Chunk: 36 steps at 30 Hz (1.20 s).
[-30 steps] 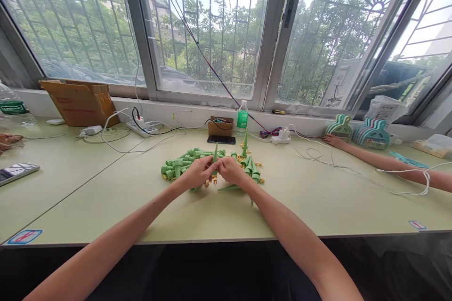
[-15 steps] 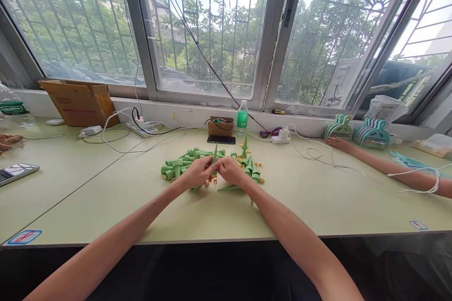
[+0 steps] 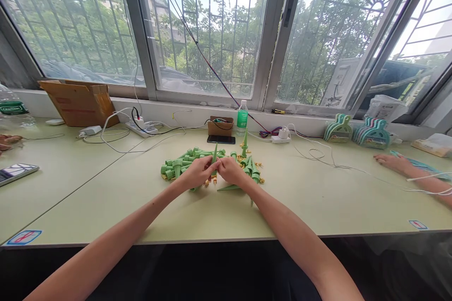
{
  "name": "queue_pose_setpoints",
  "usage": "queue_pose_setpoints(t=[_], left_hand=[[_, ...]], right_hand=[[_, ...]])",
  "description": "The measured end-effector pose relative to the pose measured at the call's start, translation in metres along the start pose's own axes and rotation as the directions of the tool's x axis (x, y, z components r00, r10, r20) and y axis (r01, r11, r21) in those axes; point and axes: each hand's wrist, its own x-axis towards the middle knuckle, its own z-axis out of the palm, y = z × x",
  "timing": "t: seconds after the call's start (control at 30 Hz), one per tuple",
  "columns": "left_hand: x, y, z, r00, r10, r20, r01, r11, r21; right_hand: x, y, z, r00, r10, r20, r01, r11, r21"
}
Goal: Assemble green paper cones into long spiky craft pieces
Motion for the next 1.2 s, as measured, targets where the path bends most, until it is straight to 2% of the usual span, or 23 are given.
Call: queue_pose_setpoints(t=[0.73,1.2], left_hand=[[-0.001,0.0031,-0.001,1.0,-0.004,0.003,0.004,1.0,-0.015],[-0.0004,0.0,-0.0016,0.999,-0.026,0.046,0.026,1.0,0.004]], right_hand=[[-0.0001,-0.0024,-0.0014,1.0,0.017,0.019,-0.017,1.0,-0.018],[0.0006,0.0014,0.0002,0.999,-0.031,0.006,0.032,0.998,-0.047]])
